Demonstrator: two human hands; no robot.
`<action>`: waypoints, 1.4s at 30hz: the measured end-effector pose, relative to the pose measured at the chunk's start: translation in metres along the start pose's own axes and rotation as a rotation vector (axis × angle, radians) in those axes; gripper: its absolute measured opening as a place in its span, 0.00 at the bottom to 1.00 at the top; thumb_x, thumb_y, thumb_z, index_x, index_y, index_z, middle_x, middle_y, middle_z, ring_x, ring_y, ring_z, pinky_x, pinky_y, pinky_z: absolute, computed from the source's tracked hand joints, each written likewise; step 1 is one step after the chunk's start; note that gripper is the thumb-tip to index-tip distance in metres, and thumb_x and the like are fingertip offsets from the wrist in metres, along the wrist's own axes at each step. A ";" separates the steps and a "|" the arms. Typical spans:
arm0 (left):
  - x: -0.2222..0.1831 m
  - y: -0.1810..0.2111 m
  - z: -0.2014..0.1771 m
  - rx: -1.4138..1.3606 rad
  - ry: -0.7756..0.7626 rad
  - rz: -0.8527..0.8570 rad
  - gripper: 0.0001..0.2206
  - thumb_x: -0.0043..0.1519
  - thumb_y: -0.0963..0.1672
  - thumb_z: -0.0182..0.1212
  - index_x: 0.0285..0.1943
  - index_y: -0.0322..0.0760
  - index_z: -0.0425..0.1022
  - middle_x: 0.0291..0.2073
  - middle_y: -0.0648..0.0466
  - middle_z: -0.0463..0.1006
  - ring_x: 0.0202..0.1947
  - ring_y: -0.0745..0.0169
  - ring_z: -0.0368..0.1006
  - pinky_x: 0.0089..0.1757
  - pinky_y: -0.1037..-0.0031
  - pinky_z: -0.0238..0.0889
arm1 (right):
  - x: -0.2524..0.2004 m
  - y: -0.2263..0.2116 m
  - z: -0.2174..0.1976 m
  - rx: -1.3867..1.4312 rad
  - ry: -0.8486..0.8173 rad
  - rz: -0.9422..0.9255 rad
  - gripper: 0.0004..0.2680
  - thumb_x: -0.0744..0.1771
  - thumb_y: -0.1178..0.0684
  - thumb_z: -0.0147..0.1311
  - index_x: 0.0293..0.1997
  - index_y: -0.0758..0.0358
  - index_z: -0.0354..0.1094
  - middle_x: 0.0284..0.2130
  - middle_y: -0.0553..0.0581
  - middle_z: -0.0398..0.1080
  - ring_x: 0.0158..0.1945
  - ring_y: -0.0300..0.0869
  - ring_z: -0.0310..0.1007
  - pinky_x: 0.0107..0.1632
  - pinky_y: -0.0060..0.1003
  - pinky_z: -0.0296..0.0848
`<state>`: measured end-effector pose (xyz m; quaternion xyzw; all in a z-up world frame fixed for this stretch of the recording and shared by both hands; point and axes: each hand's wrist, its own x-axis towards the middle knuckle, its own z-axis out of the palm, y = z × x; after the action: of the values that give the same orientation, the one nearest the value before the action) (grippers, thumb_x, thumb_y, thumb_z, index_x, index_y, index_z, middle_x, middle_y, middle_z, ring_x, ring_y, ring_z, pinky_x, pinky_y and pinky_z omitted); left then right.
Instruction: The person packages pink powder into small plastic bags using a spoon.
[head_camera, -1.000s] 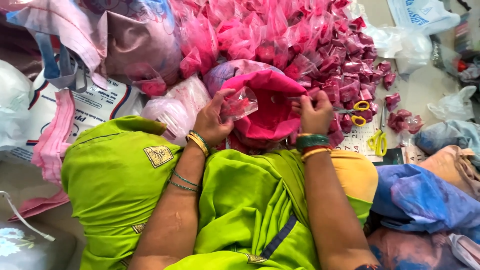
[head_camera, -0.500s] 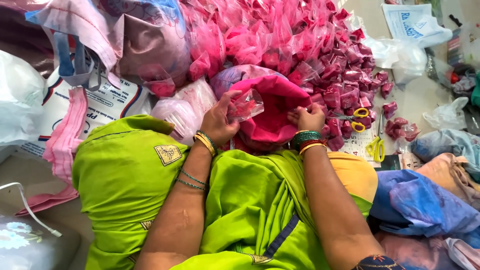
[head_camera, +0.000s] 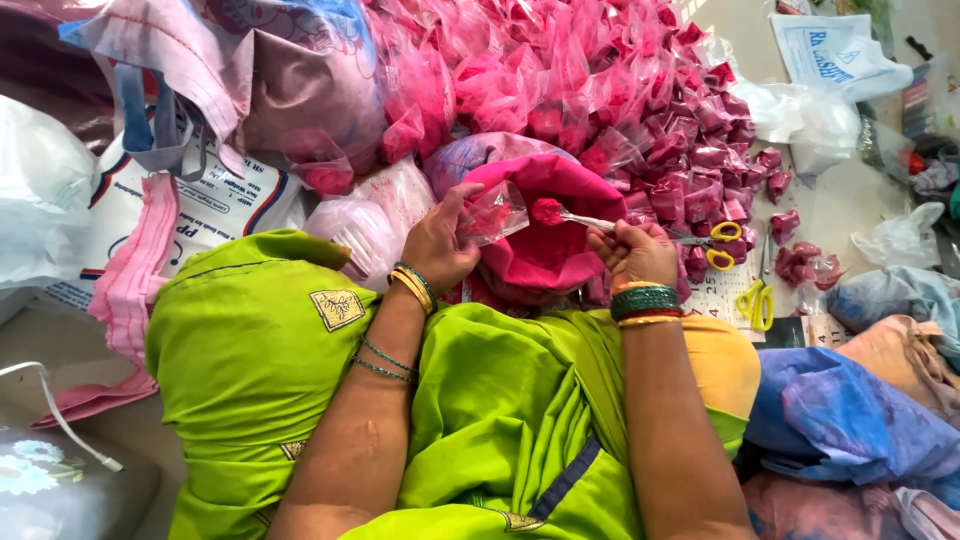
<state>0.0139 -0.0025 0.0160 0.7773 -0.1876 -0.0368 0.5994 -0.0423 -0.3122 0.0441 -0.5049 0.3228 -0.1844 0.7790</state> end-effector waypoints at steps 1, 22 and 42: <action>0.000 -0.001 0.000 0.003 0.002 -0.003 0.34 0.51 0.39 0.65 0.69 0.54 0.62 0.38 0.49 0.77 0.32 0.51 0.78 0.37 0.63 0.72 | -0.004 -0.004 0.003 0.000 -0.002 0.004 0.06 0.66 0.68 0.52 0.36 0.66 0.58 0.32 0.68 0.74 0.33 0.57 0.80 0.39 0.52 0.85; -0.001 -0.005 0.003 -0.004 0.049 0.088 0.34 0.51 0.38 0.64 0.70 0.50 0.62 0.44 0.45 0.79 0.44 0.45 0.78 0.45 0.62 0.72 | -0.088 -0.032 0.061 -0.823 -0.321 -1.060 0.06 0.70 0.66 0.56 0.35 0.69 0.64 0.41 0.63 0.78 0.34 0.41 0.73 0.35 0.33 0.68; 0.000 -0.006 0.002 -0.090 0.036 0.016 0.34 0.52 0.39 0.64 0.70 0.53 0.62 0.39 0.51 0.76 0.37 0.51 0.80 0.41 0.63 0.73 | 0.036 0.035 -0.002 -0.518 0.120 -0.041 0.05 0.64 0.69 0.50 0.37 0.66 0.64 0.28 0.60 0.72 0.26 0.50 0.79 0.28 0.43 0.83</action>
<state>0.0146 -0.0031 0.0100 0.7486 -0.1811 -0.0263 0.6373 -0.0193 -0.3207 0.0009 -0.6821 0.3947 -0.1411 0.5992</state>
